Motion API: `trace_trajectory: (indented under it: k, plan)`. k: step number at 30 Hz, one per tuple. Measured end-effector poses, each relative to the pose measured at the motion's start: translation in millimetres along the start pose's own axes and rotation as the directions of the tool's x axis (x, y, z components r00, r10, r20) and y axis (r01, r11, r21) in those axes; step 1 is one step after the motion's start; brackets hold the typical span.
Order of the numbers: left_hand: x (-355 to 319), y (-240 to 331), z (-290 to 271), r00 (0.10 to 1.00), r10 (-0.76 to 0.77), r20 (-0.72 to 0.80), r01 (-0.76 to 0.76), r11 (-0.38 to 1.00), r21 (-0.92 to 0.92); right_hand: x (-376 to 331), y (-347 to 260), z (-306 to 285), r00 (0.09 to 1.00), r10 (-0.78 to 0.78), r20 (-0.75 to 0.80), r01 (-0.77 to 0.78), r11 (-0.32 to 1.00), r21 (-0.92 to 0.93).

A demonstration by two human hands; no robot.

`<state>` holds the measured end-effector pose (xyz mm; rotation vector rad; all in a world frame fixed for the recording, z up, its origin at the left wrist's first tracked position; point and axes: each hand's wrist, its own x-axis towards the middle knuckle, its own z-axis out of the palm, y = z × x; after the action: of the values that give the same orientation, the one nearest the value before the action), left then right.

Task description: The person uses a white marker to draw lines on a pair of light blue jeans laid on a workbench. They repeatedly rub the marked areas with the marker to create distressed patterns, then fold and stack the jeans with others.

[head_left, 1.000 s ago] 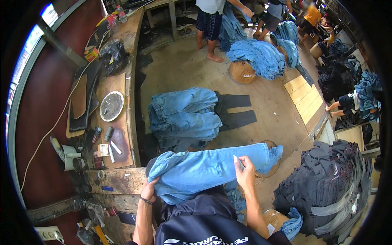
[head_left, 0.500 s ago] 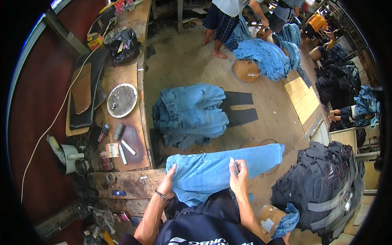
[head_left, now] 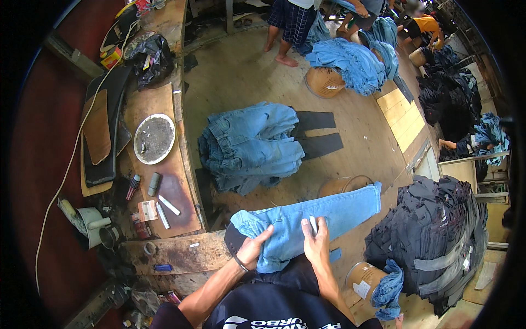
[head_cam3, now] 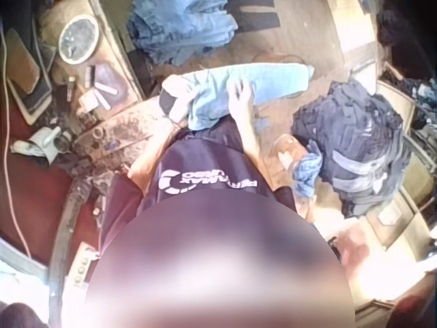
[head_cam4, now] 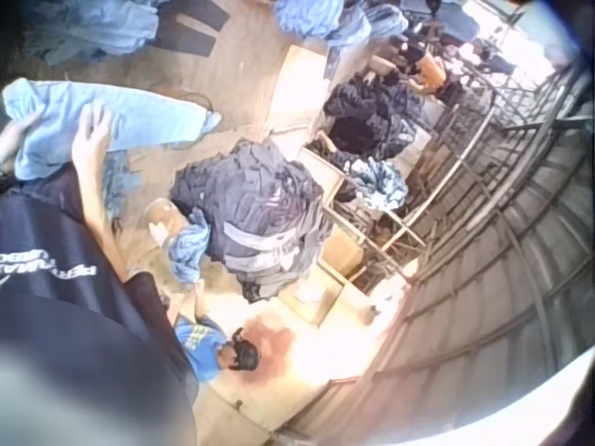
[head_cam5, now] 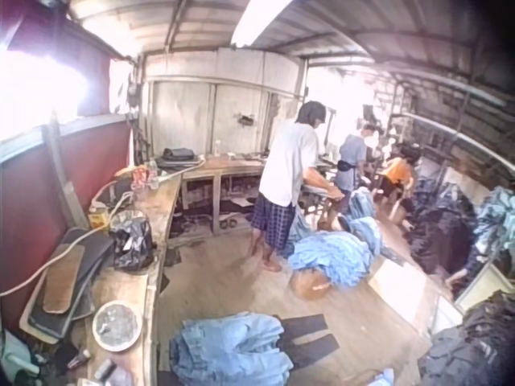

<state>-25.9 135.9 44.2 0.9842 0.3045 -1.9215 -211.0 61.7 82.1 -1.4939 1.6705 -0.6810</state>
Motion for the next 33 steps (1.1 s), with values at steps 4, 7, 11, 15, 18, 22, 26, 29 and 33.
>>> trace_trajectory:
  k: [4, 7, 11, 15, 18, 22, 26, 29, 33]
  plan:
    - [-0.4, 17.9, 10.3, 0.997, -0.071, -0.029, 0.077, 0.928, 0.363, -8.9, -2.6, 4.6, 0.949, 0.263, 0.173, -0.235, 0.958, -0.167]
    - [-4.5, 24.5, 15.1, 0.989, 0.021, -0.146, 0.068, 0.813, 0.578, -9.8, 4.6, 16.1, 0.933, 0.248, 0.261, -0.273, 0.960, 0.061]
    - [-12.7, 17.0, 12.6, 0.987, 0.154, 0.046, -0.161, 0.940, 0.302, -13.9, 10.8, 20.8, 0.936, 0.278, 0.218, -0.327, 0.915, 0.238]
    - [-18.3, 7.8, 2.8, 0.988, 0.153, -0.014, -0.147, 0.966, 0.212, -19.0, 4.0, 14.8, 0.880, 0.402, 0.254, -0.469, 0.824, 0.317]
    - [-19.1, 5.3, -3.8, 0.982, 0.173, 0.073, -0.183, 0.970, 0.157, -19.6, -2.1, 12.1, 0.869, 0.397, 0.297, -0.487, 0.794, 0.364]
    - [-20.8, 6.5, -11.2, 0.996, 0.049, 0.068, -0.054, 0.996, 0.072, -19.3, -1.3, 11.2, 0.887, 0.355, 0.295, -0.448, 0.815, 0.367]
    - [-22.9, 10.1, -16.6, 0.995, -0.023, 0.100, 0.019, 0.999, 0.046, -18.2, 5.6, 11.5, 0.893, 0.361, 0.268, -0.440, 0.826, 0.352]
    - [-17.8, 11.1, -12.6, 0.995, -0.082, 0.051, 0.080, 0.996, 0.031, -17.1, 8.1, 11.4, 0.930, 0.292, 0.224, -0.347, 0.898, 0.272]
    - [-7.1, 6.7, 5.4, 0.998, 0.020, -0.051, -0.014, 0.992, 0.122, -16.8, 8.1, 10.8, 0.941, 0.256, 0.222, -0.292, 0.944, 0.152]
